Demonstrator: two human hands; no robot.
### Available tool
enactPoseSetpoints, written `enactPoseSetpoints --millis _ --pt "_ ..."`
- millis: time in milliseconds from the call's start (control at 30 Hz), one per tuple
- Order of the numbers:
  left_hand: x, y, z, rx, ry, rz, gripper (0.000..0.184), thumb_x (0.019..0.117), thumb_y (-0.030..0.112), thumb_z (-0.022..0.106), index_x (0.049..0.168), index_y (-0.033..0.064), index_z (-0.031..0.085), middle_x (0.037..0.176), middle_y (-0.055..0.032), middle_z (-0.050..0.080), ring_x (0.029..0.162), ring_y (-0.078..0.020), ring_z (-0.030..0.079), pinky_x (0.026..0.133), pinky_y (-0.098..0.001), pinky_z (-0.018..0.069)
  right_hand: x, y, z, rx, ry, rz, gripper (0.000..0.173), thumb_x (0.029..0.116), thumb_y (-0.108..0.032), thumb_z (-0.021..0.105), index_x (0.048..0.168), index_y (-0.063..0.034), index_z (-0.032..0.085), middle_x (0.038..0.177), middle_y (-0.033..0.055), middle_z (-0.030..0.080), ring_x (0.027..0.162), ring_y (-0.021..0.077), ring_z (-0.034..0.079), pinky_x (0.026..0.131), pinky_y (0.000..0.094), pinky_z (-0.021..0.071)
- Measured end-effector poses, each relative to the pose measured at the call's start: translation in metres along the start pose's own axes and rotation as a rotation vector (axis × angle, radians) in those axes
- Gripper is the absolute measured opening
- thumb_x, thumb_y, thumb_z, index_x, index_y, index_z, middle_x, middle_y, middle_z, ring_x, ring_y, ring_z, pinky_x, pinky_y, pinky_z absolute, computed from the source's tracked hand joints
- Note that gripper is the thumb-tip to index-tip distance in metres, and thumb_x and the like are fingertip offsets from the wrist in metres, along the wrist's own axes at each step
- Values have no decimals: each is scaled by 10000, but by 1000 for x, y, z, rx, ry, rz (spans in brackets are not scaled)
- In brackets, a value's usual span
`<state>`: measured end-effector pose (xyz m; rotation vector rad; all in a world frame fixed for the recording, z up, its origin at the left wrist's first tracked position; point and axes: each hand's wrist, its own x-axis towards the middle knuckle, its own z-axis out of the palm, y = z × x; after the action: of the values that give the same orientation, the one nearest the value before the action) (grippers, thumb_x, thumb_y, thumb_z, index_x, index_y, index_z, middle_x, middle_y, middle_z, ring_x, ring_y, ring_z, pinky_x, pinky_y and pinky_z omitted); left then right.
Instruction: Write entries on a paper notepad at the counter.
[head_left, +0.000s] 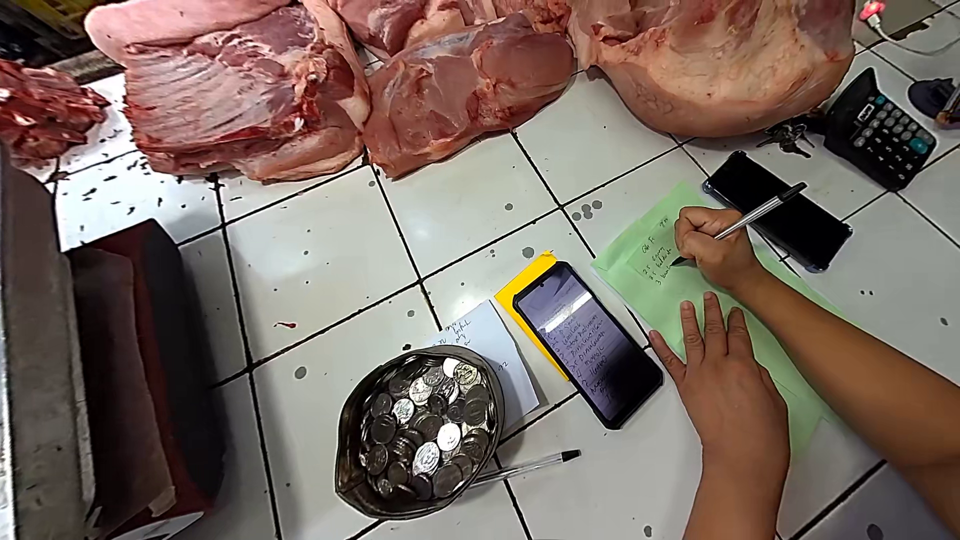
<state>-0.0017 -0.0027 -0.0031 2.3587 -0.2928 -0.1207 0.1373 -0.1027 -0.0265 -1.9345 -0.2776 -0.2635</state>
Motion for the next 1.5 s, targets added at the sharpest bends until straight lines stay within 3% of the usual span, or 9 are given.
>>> enactPoseSetpoints --millis 300,700,867,933,1033,1167,1333,1400,1500 --pt "0 1 -1 -1 -10 -3 480 904 76 605 1377 131 664 1535 -36 532 1457 -346 441 1164 -723 143 7 7 -10 178 70 33 287 809 10 446 619 -205 443 528 -127 433 463 -38 389 455 140 303" --pt "0 0 -2 -13 -34 -16 488 911 91 596 1391 151 654 1557 -17 506 1480 -333 409 1173 -717 128 5 9 -10 24 24 17 260 796 8 461 617 -178 425 536 -113 415 465 -35 365 462 138 298" --pt "-1 0 -4 -61 -46 -13 483 912 141 658 1395 133 647 1553 -41 511 1489 -342 392 1166 -734 135 13 7 -27 40 10 139 165 857 -49 477 794 -193 529 656 -121 528 532 -35 475 495 125 397" --pt "-1 0 -7 -79 -74 -19 498 909 122 677 1405 133 636 1566 -43 495 1503 -335 369 1170 -735 127 14 -7 -29 -224 -101 179 85 933 -142 537 1001 -100 565 793 -42 566 663 19 555 618 206 488" --pt "-1 2 -7 -72 -72 -22 500 897 106 695 1394 139 647 1566 -54 494 1500 -337 372 1171 -731 143 12 -17 -32 -456 -269 155 401 1026 -345 500 1267 -50 624 1044 102 736 924 195 713 838 448 578" --pt "1 5 -11 -65 -117 -47 506 918 112 680 1419 167 629 1601 -82 442 1524 -346 320 1182 -715 116 12 -12 -39 -438 -298 68 467 1075 -391 430 1215 -13 666 1080 124 747 981 197 731 908 422 590" --pt "1 6 -11 -48 -110 -52 523 911 117 687 1425 191 624 1609 -110 422 1524 -361 316 1181 -718 124 13 -13 -37 -564 -242 30 474 999 -417 588 1202 3 677 1306 200 671 1220 371 638 998 614 482" --pt "1 6 -9 -40 -116 -51 528 909 124 689 1428 199 622 1612 -106 420 1526 -360 312 1183 -715 126 14 -14 -39 -546 -241 96 423 948 -377 685 1141 -2 660 1307 174 669 1162 322 653 940 574 501" --pt "1 6 -8 -33 -113 -43 529 903 122 690 1423 197 625 1614 -105 415 1526 -360 311 1178 -720 129 17 -12 -42 -445 -273 185 324 877 -226 782 1102 -63 614 1103 67 693 833 122 620 719 347 512"
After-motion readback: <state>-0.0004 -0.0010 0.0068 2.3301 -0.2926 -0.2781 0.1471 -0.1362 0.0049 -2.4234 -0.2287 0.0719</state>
